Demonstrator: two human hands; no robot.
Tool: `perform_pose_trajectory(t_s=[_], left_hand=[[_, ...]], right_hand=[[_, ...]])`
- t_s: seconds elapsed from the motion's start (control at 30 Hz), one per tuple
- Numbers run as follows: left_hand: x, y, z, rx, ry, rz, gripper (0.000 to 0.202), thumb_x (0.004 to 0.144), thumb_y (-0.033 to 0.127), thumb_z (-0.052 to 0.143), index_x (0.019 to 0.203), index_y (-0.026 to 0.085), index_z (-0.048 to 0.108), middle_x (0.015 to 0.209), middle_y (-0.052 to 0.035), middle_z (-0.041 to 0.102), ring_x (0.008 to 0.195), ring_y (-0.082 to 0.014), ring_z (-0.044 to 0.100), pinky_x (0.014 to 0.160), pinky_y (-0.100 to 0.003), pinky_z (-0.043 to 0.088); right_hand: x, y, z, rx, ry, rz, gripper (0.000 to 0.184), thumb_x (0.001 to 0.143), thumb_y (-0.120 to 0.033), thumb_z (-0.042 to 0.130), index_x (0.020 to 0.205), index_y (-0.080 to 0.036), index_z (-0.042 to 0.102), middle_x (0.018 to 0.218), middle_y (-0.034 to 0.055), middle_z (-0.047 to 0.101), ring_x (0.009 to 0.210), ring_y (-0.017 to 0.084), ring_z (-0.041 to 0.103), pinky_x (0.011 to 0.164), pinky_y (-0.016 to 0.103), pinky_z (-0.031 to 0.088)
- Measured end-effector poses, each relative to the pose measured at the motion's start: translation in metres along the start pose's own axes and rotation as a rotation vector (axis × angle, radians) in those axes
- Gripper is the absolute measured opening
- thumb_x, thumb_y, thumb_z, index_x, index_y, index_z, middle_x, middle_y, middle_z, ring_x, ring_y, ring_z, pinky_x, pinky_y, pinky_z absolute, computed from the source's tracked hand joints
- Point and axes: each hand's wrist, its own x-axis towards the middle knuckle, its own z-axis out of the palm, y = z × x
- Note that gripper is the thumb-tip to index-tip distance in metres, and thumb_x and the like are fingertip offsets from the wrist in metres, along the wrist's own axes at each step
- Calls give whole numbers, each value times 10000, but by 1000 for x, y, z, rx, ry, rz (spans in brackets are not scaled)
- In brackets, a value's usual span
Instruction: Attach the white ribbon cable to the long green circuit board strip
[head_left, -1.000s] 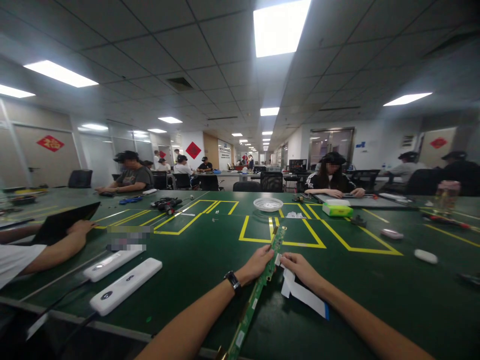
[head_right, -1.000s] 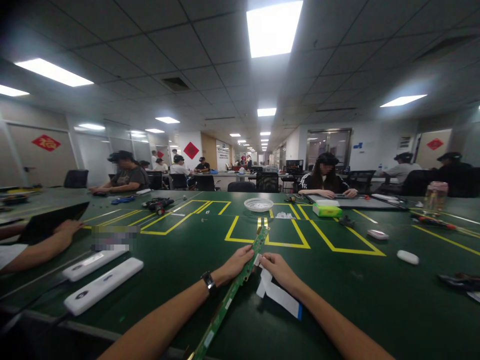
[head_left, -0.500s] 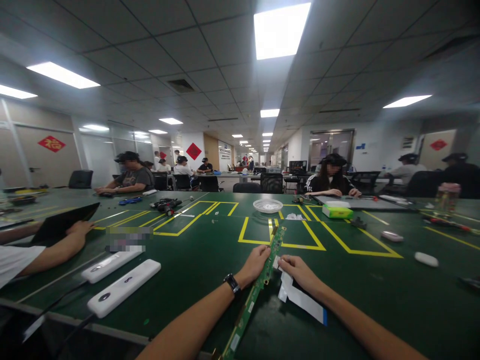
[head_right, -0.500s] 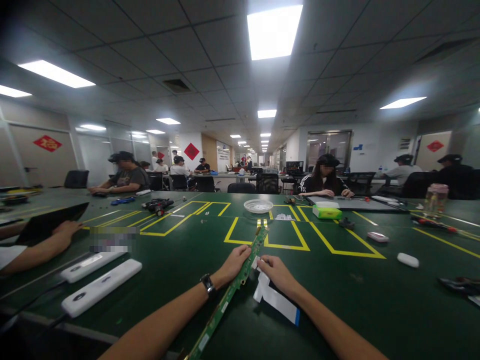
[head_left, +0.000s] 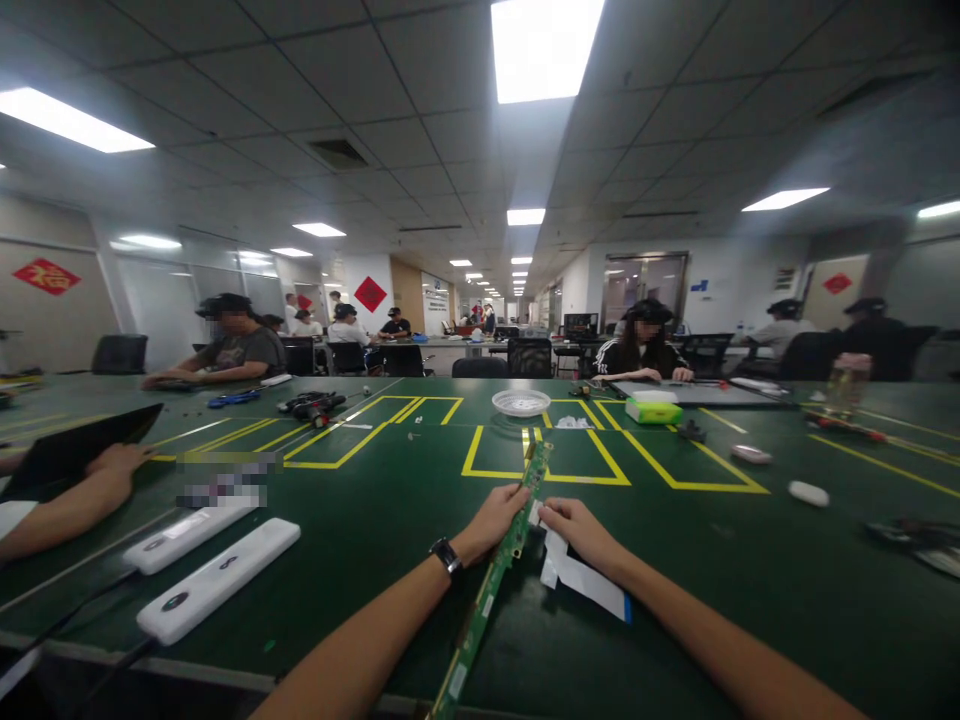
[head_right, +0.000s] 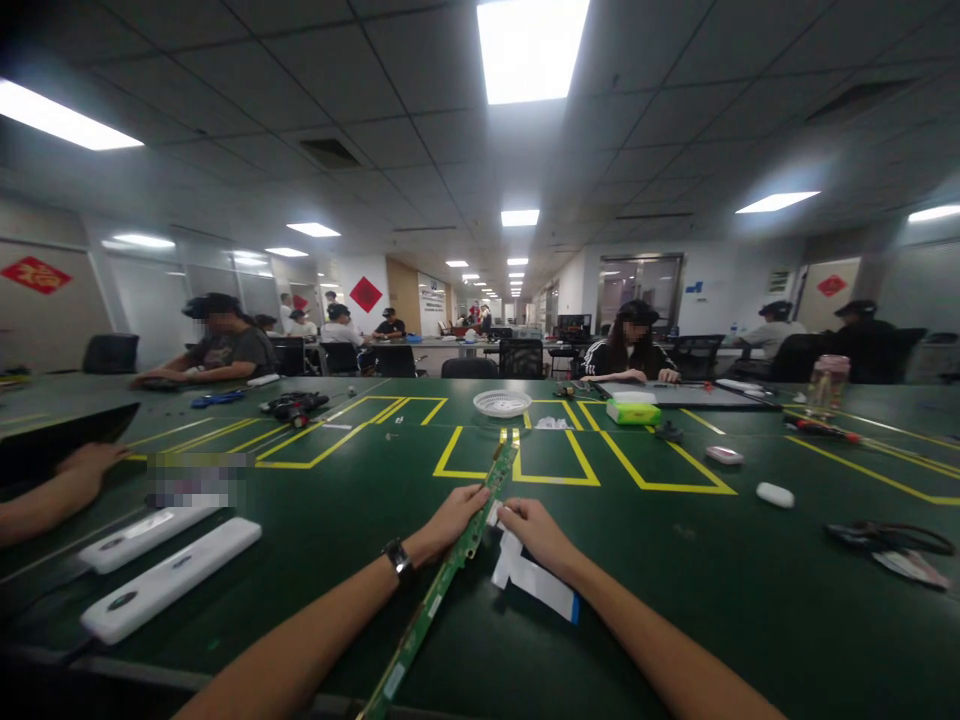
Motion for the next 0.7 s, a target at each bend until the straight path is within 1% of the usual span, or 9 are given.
perform_pose_trajectory(t_s=[0.13, 0.27, 0.37, 0.53, 0.7], left_hand=[[-1, 0, 1, -66, -6, -17, 504, 803, 612, 525, 857, 117, 603, 735, -8, 565, 647, -114, 494, 587, -206, 372], [-3, 2, 2, -99, -20, -33, 514, 796, 613, 534, 892, 113, 602, 736, -6, 568, 635, -110, 493, 581, -206, 373], [-3, 2, 2, -114, -25, -20, 512, 805, 601, 530, 904, 104, 604, 731, -5, 566, 623, -107, 493, 575, -209, 376], [-5, 3, 4, -146, -22, -9, 497, 811, 587, 532, 919, 107, 602, 744, -11, 572, 626, -107, 506, 578, -214, 387], [-6, 5, 5, -118, -5, -1, 491, 805, 596, 533, 899, 119, 602, 751, -11, 579, 643, -112, 513, 605, -215, 400]], right_hand=[[0, -2, -1, -36, 13, -14, 451, 786, -592, 536, 616, -181, 459, 570, -52, 406, 554, 100, 374, 535, 232, 306], [1, 5, -2, -40, 6, 1, 413, 806, -545, 536, 629, -177, 475, 583, -51, 421, 558, 100, 383, 539, 229, 312], [2, 9, -2, -25, 4, 9, 385, 816, -519, 539, 653, -174, 489, 599, -48, 434, 563, 100, 390, 537, 224, 313], [2, 10, -2, -20, 0, 0, 395, 812, -522, 543, 642, -171, 484, 595, -49, 429, 562, 95, 388, 538, 218, 312], [3, 14, -2, -19, -10, 3, 388, 818, -519, 543, 667, -163, 505, 600, -48, 445, 559, 93, 396, 531, 211, 314]])
